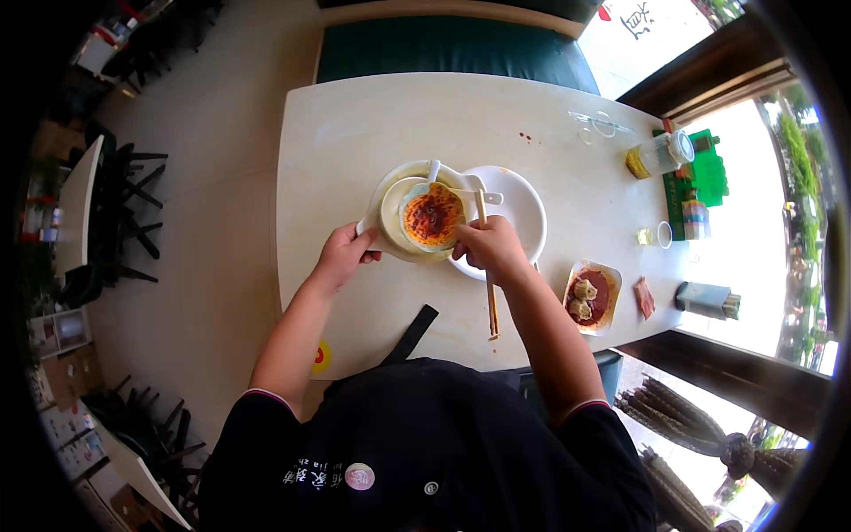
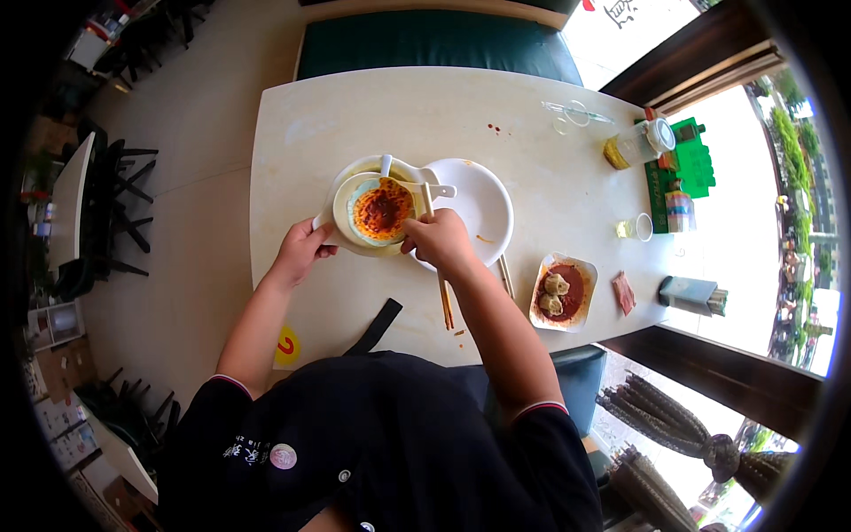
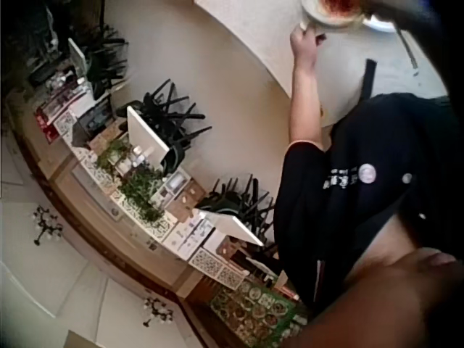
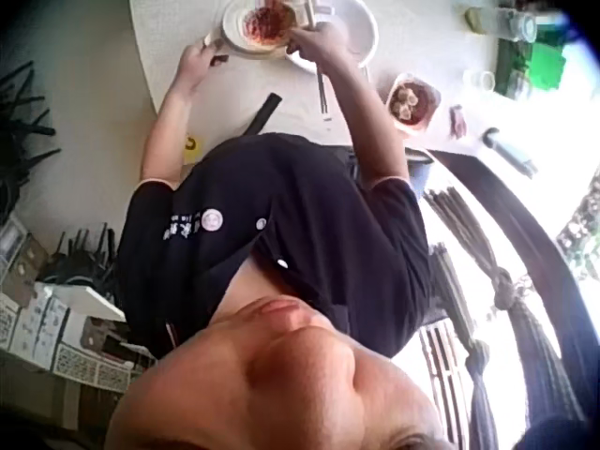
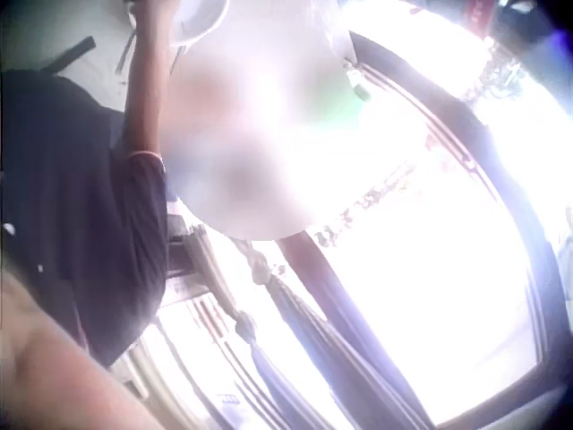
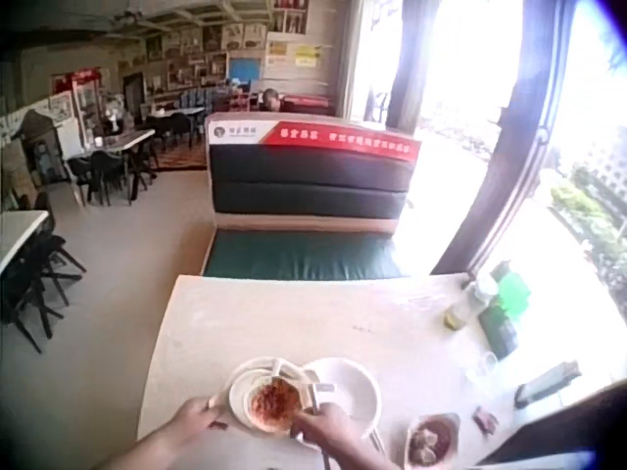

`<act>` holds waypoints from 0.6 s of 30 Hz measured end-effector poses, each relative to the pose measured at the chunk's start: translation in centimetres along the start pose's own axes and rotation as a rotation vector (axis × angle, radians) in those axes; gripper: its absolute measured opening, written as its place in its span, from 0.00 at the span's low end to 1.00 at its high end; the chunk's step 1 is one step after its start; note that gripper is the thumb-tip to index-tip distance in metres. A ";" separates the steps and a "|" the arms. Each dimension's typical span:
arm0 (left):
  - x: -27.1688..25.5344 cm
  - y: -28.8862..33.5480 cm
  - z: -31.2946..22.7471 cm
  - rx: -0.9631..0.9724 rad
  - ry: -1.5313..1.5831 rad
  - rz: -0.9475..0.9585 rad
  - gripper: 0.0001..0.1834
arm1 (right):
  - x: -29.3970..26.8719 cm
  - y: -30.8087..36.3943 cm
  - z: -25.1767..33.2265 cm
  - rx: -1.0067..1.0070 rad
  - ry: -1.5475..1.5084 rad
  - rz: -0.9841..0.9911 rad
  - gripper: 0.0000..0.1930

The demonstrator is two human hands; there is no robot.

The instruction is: The person clears trash, cups, utensils, and bowls from a dining table, carries the stacked dishes into the kitchen, empties food waste into a trash bin and places the dishes in a sink, then picks up clean spoons and sets them on a counter.

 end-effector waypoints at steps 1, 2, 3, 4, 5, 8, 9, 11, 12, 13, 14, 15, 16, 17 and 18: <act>0.5 0.3 0.2 -0.006 0.005 0.015 0.10 | 0.0 0.3 0.0 0.007 0.033 -0.024 0.13; 1.2 0.5 0.4 -0.015 0.009 0.030 0.10 | -0.3 0.7 -0.1 0.016 0.065 -0.047 0.14; 1.9 0.7 0.9 -0.037 0.016 0.042 0.10 | -0.8 0.8 -0.6 0.020 0.039 -0.063 0.14; 2.8 0.6 1.3 -0.050 -0.006 0.065 0.10 | -1.1 0.8 -1.1 0.003 0.122 -0.075 0.14; 3.8 0.4 1.8 -0.053 0.024 0.071 0.10 | -1.5 1.0 -1.6 -0.012 0.207 -0.085 0.15; 6.0 0.2 3.4 -0.070 0.031 0.064 0.09 | -3.5 2.0 -3.2 0.039 0.312 -0.126 0.16; 6.9 0.0 3.8 -0.070 0.053 0.077 0.09 | -4.0 2.1 -3.5 0.000 0.340 -0.150 0.17; 8.3 -0.5 4.6 -0.075 0.070 0.099 0.09 | -5.3 3.0 -4.9 0.006 0.260 -0.141 0.17; 8.8 -0.8 4.9 -0.088 0.116 0.084 0.08 | -5.7 3.7 -5.1 0.001 0.194 -0.123 0.18; 9.2 -1.1 5.2 -0.100 0.163 0.066 0.08 | -7.1 4.2 -5.4 -0.037 0.169 -0.196 0.19; 9.5 -1.5 5.6 -0.102 0.160 0.068 0.08 | -8.6 4.8 -5.9 -0.076 0.145 -0.267 0.19; 10.0 -2.1 5.6 -0.072 0.173 0.090 0.08 | -11.0 5.3 -6.9 -0.105 0.219 -0.419 0.18; 10.4 -2.5 5.6 -0.042 0.187 0.104 0.07 | -12.8 5.9 -7.7 -0.145 0.287 -0.551 0.15; 11.0 -2.9 5.8 -0.042 0.185 0.109 0.07 | -14.2 5.7 -9.6 -0.151 0.363 -0.617 0.14; 11.5 -3.3 5.8 -0.042 0.208 0.095 0.08 | -15.1 5.5 -11.2 -0.157 0.439 -0.684 0.13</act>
Point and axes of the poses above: each hand's wrist, its own y-axis away from the middle knuckle, its own x-axis out of the palm, z = x × y, the point moved 9 cm from there along -y, towards the middle knuckle
